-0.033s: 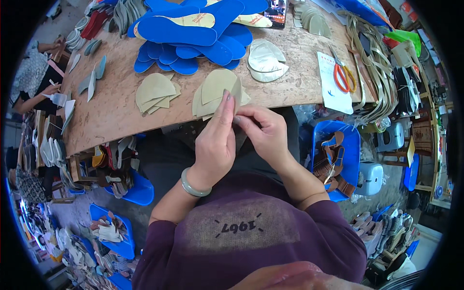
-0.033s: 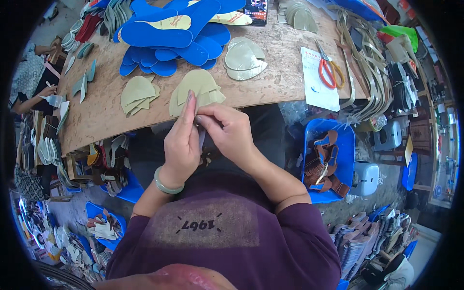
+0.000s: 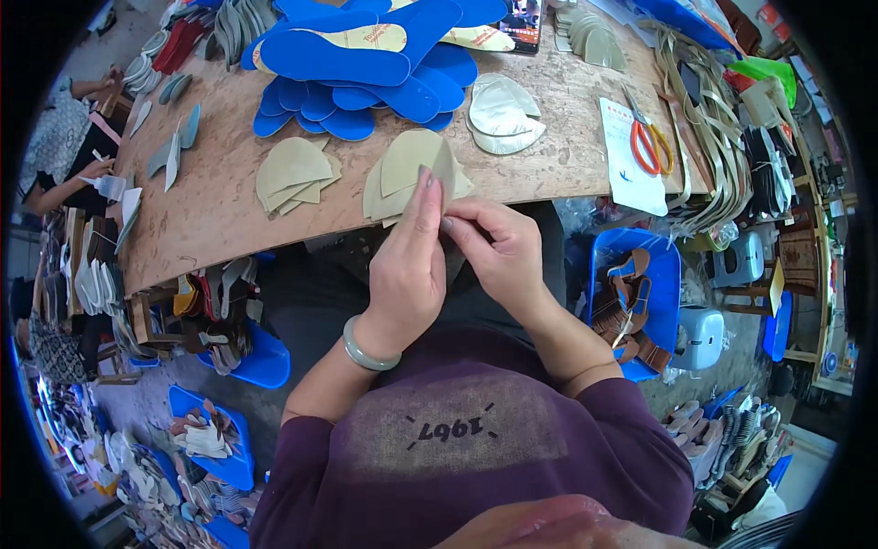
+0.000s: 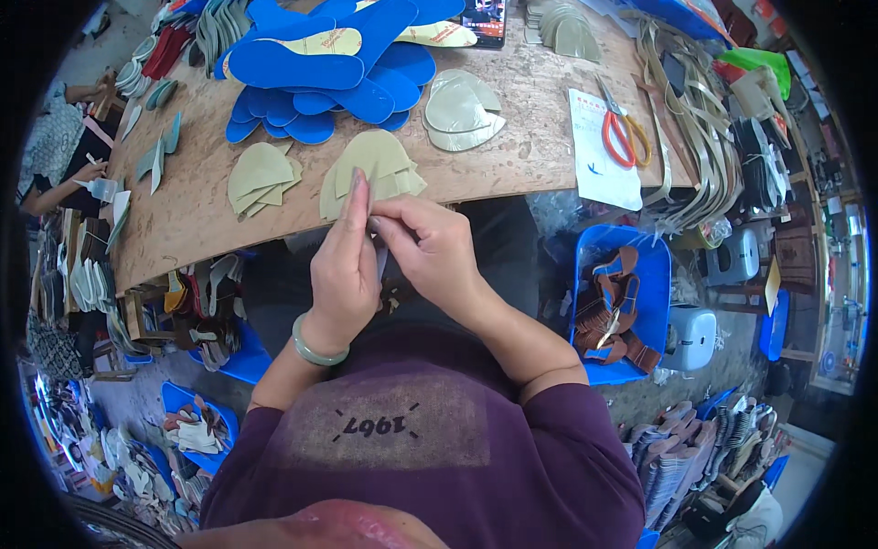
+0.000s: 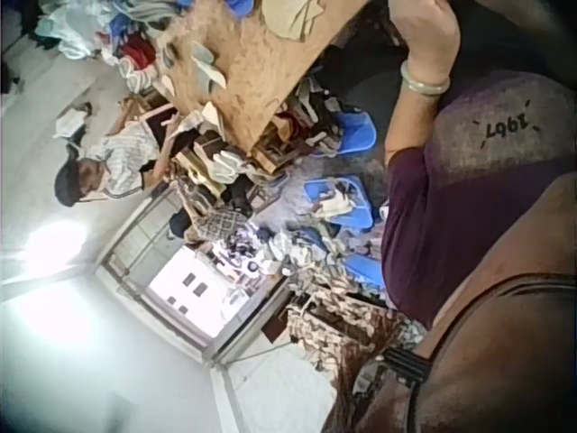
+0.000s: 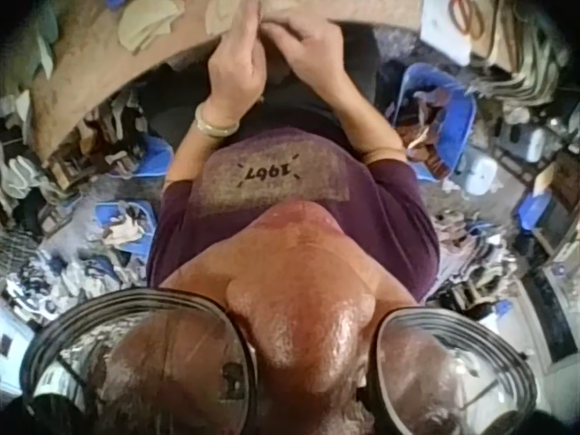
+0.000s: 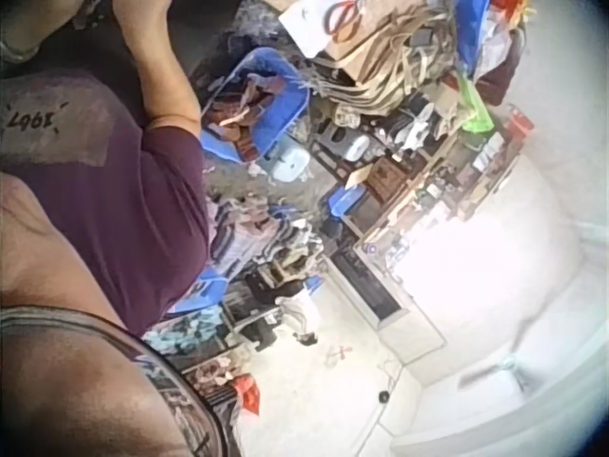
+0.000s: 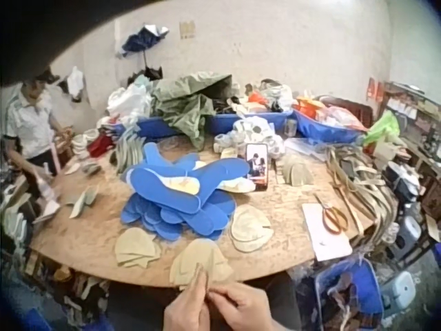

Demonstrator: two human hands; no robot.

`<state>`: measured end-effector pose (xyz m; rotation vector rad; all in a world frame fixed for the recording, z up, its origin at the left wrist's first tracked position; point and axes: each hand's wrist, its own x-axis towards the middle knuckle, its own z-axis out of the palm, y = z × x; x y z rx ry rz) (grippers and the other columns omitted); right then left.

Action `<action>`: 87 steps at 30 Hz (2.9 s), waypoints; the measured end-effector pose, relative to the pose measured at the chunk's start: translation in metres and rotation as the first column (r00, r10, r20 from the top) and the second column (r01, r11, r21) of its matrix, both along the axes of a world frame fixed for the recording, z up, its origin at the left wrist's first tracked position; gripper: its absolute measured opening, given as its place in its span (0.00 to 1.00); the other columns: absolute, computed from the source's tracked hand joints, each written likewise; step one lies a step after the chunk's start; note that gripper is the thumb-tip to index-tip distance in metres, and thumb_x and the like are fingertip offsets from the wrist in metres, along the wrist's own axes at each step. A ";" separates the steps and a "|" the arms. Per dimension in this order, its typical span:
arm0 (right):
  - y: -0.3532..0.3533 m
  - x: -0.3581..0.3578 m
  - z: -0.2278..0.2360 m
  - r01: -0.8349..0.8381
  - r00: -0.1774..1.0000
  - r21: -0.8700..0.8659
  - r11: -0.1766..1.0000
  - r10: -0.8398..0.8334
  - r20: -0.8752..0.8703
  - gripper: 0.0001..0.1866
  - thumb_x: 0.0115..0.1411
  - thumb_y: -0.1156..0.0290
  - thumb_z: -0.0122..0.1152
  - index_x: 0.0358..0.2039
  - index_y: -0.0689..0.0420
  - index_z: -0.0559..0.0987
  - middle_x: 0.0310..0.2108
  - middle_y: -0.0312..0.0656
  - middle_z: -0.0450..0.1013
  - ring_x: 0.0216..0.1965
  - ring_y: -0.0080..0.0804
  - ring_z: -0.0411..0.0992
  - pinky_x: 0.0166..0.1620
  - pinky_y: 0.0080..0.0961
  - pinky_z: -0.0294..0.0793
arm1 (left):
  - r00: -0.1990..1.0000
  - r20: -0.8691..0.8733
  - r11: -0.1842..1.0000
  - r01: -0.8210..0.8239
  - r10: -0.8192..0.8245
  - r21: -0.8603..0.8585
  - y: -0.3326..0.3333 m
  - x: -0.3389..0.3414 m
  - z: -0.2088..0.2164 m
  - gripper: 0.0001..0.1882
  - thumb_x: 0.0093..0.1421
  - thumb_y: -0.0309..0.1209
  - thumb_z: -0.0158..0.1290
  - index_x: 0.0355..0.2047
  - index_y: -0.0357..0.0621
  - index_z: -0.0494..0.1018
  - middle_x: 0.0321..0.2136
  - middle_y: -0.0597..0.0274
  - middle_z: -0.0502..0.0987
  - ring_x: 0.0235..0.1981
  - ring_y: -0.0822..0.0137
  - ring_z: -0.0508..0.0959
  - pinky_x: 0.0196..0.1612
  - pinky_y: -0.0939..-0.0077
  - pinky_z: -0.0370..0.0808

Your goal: The person repeatedly picks up beige and brown insole pieces from a table, aligns them, and presses them together by hand. They handle the pieces one at a time, occasionally flipping them over and placing them back on the table or into a nearby bin.

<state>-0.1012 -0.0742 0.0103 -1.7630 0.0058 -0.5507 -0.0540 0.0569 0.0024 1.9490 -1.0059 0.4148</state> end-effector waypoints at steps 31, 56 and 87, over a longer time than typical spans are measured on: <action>-0.025 0.011 -0.022 -0.364 0.908 0.526 0.769 0.419 0.015 0.09 0.55 0.71 0.63 0.32 0.62 0.73 0.30 0.37 0.73 0.31 0.20 0.71 0.36 0.18 0.72 | 0.705 -0.678 0.882 -0.163 -0.209 -0.442 0.003 0.007 -0.007 0.14 0.68 0.34 0.44 0.44 0.34 0.70 0.35 0.59 0.78 0.33 0.74 0.77 0.37 0.81 0.73; -0.035 -0.025 -0.023 -0.224 0.971 0.217 0.950 0.238 -0.039 0.11 0.60 0.76 0.51 0.22 0.64 0.76 0.20 0.38 0.72 0.22 0.23 0.70 0.27 0.20 0.68 | 0.930 -0.367 0.982 -0.060 -0.009 -0.178 0.000 -0.003 0.007 0.10 0.62 0.22 0.49 0.44 0.36 0.73 0.38 0.55 0.79 0.32 0.67 0.80 0.36 0.77 0.77; -0.014 0.014 -0.012 -0.223 0.908 0.537 0.814 0.373 -0.189 0.07 0.58 0.74 0.61 0.37 0.63 0.79 0.29 0.35 0.76 0.29 0.17 0.71 0.35 0.14 0.72 | 0.781 -0.617 0.965 -0.085 -0.090 -0.248 0.019 -0.002 -0.011 0.17 0.61 0.26 0.55 0.49 0.31 0.72 0.40 0.58 0.79 0.38 0.75 0.77 0.42 0.81 0.74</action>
